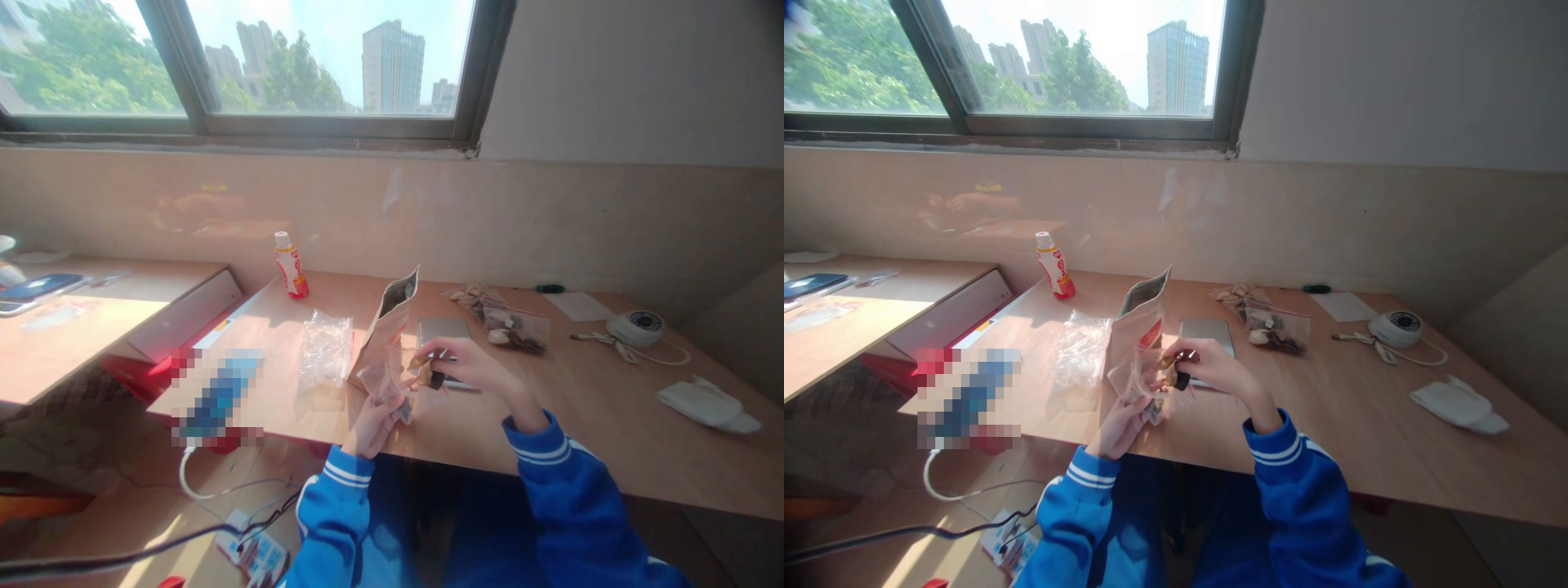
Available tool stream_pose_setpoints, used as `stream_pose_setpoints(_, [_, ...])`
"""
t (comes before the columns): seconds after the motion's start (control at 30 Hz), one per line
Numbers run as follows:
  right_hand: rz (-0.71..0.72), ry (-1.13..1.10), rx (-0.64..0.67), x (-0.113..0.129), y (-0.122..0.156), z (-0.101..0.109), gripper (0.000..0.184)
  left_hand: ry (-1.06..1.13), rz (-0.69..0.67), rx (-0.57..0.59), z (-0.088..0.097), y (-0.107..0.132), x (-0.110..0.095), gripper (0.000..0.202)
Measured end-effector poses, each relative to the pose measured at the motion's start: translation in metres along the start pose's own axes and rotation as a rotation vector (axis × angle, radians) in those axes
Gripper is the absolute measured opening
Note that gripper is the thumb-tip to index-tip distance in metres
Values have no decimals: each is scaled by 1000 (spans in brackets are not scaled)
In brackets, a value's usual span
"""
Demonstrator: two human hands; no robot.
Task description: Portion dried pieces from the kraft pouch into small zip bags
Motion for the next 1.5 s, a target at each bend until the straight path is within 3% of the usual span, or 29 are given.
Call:
stream_pose_setpoints(0.2, [98, 25, -232, 33, -2, 47, 18, -33, 26, -11, 4, 0, 3, 57])
stream_pose_setpoints(0.4, [166, -37, -277, 60, -18, 58, 19, -35, 36, -28, 4, 1, 1, 58])
stream_pose_setpoints(0.57, [313, -160, -548, 81, -29, 86, 23, -25, 57, -28, 2, 2, 1, 55])
stream_pose_setpoints(0.67, [360, -140, -625, 83, -40, 89, 22, -8, 53, -20, 1, 3, 0, 53])
stream_pose_setpoints(0.97, [339, -149, -457, 60, -61, 57, 22, -1, 51, -35, 4, 1, 4, 45])
stream_pose_setpoints(1.13, [367, 4, -425, 73, -54, 53, 24, 15, 42, -6, 0, 2, 2, 38])
stream_pose_setpoints(1.27, [401, 113, -361, 84, -50, 47, 30, 8, 60, -43, 3, 2, 2, 46])
stream_pose_setpoints(1.5, [477, 54, -323, 90, -47, 44, 23, 5, 82, -37, 1, 2, 3, 55])
Point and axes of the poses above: each hand's wrist, its own y-axis away from the middle knuckle, its own z-axis out of the back of the hand, x = y × z, the point moved 10 cm from there along -y, towards the middle knuckle, and after that the axes turned 2 degrees about -y, right-handed, at the moved point
